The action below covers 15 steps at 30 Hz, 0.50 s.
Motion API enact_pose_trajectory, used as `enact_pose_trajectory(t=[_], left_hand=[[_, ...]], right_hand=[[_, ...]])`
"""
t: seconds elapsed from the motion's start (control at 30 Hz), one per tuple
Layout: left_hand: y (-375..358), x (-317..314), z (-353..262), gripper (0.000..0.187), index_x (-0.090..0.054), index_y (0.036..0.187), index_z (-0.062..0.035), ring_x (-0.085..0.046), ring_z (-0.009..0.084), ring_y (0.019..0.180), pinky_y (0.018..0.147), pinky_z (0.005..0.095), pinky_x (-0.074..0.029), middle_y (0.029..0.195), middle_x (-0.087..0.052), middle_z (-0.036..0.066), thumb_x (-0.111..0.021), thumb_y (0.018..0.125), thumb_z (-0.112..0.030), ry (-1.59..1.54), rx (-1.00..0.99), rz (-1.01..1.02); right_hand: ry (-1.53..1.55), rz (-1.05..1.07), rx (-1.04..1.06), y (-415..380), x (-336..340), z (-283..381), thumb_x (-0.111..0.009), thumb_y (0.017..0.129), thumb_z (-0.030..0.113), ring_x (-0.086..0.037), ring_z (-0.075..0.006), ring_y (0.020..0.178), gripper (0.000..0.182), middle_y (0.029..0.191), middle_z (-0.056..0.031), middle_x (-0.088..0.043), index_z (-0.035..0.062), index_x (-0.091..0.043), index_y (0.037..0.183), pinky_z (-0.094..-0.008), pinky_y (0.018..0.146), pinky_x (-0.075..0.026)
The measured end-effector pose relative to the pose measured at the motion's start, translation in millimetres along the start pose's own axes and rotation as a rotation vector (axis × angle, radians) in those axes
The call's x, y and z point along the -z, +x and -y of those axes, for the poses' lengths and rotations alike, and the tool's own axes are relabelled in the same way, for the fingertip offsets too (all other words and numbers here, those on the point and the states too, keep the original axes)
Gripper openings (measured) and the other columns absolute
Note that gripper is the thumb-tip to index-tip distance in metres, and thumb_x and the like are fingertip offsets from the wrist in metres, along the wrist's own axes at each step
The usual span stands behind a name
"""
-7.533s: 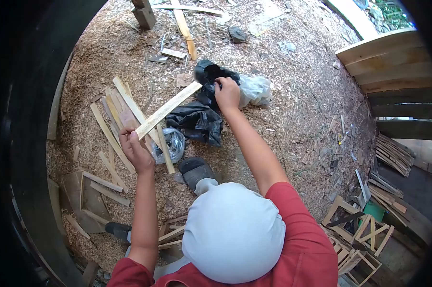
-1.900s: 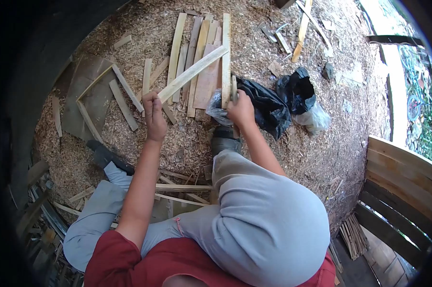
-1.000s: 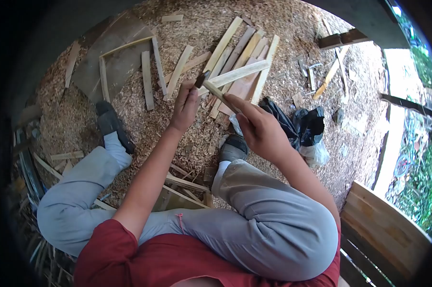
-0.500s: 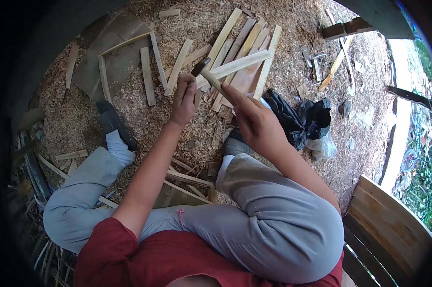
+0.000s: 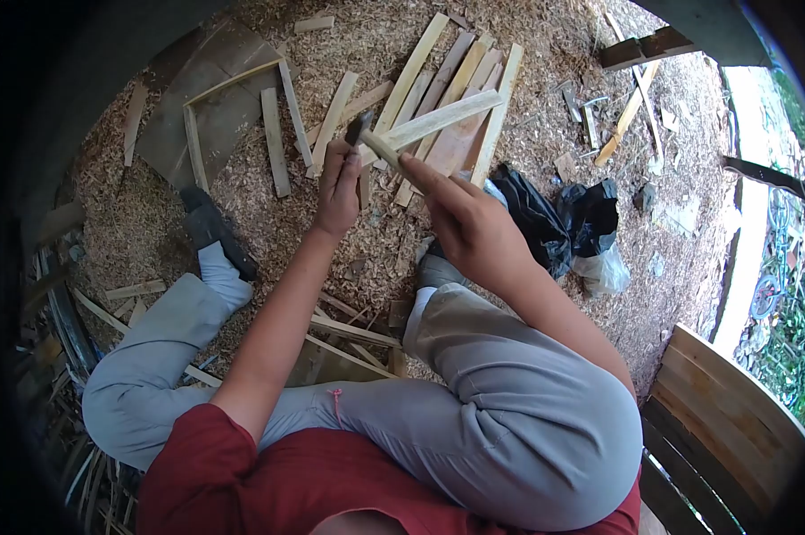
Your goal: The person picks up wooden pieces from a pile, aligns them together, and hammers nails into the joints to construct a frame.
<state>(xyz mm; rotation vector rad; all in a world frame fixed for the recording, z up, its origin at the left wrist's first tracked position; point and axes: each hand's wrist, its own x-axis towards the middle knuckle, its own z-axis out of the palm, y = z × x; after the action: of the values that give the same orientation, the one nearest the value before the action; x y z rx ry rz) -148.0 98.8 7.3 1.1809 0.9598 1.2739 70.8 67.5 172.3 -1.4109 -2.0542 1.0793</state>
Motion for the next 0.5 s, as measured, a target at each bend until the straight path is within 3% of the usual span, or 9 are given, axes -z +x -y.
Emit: enact_pose_trajectory(t=[0.07,0.17,0.4,0.5], left_hand=[[2.3,-0.8,3.4,0.019,-0.056,0.13,-0.0084,-0.039,0.005,0.081,0.071,0.0244,-0.037,0.097,-0.046,-0.004,-0.044,0.117,-0.017,0.148,-0.161,-0.012],[-1.3,-4.4,-7.3,0.018,-0.055,0.129,-0.0089,-0.039,0.0055,0.08,0.072,0.0247,-0.037,0.097,-0.045,-0.004,-0.044,0.117,-0.017,0.036,-0.025,0.0],[-3.0,-0.5,-0.4,0.017,-0.055,0.127,-0.0086,-0.039,0.0053,0.08,0.071,0.0248,-0.037,0.098,-0.046,-0.004,-0.044,0.117,-0.016,0.109,-0.112,0.02],[-4.4,-1.9,-4.5,0.015,-0.054,0.126,-0.0086,-0.039,0.0049,0.079,0.069,0.0247,-0.036,0.097,-0.046,-0.004,-0.044,0.116,-0.015,0.045,-0.026,0.011]], right_hand=[[0.036,-0.102,0.084,1.6,0.2,3.6,-0.06,0.099,-0.002,-0.068,-0.0403,0.09,0.064,0.097,-0.0205,-0.067,0.0161,-0.052,0.161,-0.0474,0.08,-0.054],[-0.024,0.043,-0.024,-1.3,3.5,4.2,-0.06,0.099,-0.003,-0.068,-0.0392,0.09,0.064,0.095,-0.0198,-0.066,0.0161,-0.052,0.161,-0.0471,0.08,-0.054],[0.005,-0.095,0.064,-4.6,4.0,6.8,-0.061,0.099,-0.003,-0.067,-0.0384,0.087,0.065,0.093,-0.0183,-0.065,0.0161,-0.052,0.161,-0.0467,0.078,-0.054],[-0.046,0.077,-0.052,-6.5,6.3,5.8,-0.061,0.098,-0.003,-0.066,-0.0381,0.085,0.066,0.093,-0.0179,-0.064,0.0152,-0.052,0.161,-0.046,0.078,-0.054]])
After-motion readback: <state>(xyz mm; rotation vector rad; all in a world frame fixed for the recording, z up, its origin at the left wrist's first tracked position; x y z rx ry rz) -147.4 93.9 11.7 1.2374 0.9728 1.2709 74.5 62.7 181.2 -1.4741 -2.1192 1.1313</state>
